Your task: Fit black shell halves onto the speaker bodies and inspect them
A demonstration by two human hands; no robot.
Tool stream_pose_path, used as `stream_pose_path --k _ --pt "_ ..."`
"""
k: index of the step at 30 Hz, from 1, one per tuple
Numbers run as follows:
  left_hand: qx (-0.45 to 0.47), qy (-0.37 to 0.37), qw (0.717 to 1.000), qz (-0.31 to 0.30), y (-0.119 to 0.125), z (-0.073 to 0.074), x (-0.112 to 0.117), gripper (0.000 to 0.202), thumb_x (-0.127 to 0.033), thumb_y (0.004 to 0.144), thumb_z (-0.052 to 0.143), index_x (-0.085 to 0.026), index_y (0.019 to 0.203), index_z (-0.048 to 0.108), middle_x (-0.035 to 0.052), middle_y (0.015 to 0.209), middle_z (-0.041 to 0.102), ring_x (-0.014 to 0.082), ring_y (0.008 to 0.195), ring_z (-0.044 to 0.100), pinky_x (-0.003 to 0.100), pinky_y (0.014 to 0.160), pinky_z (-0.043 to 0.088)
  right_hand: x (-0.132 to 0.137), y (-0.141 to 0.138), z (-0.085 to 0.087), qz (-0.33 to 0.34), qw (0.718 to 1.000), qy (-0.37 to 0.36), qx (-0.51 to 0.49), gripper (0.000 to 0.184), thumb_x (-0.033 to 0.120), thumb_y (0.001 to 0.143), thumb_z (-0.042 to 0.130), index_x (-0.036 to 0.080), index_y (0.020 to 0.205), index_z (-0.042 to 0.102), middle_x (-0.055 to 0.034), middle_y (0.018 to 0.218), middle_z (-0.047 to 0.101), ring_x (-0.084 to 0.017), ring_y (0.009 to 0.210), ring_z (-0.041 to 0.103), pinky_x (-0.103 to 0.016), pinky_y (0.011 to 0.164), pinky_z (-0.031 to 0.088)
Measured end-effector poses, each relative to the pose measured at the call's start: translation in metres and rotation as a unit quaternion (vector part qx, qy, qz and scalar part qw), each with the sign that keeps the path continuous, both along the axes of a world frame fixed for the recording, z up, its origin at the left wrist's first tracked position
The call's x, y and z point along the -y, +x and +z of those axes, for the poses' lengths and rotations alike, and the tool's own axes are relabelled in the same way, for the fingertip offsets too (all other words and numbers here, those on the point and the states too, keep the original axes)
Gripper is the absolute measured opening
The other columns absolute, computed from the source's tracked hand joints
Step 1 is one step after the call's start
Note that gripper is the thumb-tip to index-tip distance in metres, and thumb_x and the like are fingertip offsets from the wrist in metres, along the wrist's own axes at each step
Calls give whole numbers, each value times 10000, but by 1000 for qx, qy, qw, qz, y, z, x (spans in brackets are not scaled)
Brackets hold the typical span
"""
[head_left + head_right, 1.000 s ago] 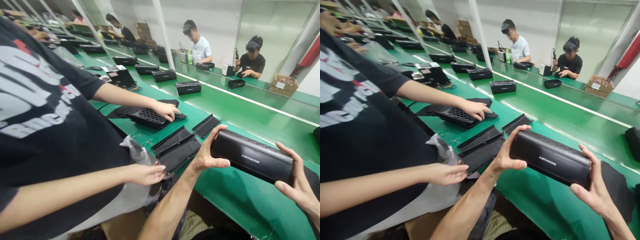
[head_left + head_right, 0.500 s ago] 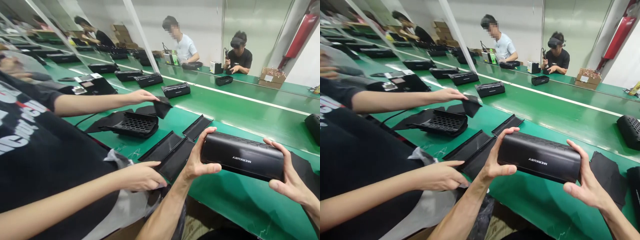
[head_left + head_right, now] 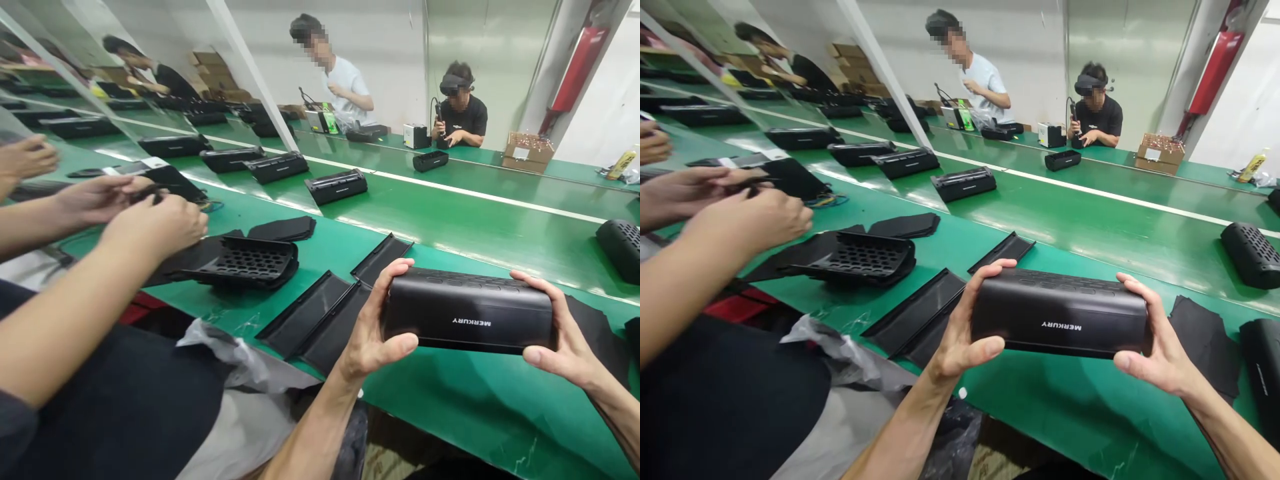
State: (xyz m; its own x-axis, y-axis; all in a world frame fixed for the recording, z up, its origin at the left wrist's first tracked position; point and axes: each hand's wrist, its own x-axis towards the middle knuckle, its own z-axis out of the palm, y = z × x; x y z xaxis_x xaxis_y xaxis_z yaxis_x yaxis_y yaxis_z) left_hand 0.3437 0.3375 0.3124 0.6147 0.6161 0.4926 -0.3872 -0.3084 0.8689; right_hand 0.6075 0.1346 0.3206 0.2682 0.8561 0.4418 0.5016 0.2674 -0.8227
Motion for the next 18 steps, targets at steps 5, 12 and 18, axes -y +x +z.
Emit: stream_pose_path --k 5,12,18 --pt "7 -10 1000 -8 -4 1 4 831 -511 754 877 -429 1499 520 52 1695 358 361 1361 536 491 1104 486 -2 1 0 14 1000 -15 6 860 643 882 788 372 1601 403 -131 1749 337 -402 1540 438 -579 1121 526" --pt "-18 34 999 3 -8 6 3 826 -544 758 870 -418 1488 505 85 1705 324 416 1397 506 585 1111 475 1 -4 -3 13 999 32 2 722 520 906 814 378 1519 461 -132 1738 363 -394 1566 407 -520 1024 591" --pt "-30 62 997 18 -10 7 5 818 -577 803 839 -395 1518 486 105 1664 375 409 1399 501 578 1136 451 3 -2 -3 7 1000 15 -4 759 555 891 818 363 1542 476 -131 1702 424 -386 1520 474 -528 1063 570"
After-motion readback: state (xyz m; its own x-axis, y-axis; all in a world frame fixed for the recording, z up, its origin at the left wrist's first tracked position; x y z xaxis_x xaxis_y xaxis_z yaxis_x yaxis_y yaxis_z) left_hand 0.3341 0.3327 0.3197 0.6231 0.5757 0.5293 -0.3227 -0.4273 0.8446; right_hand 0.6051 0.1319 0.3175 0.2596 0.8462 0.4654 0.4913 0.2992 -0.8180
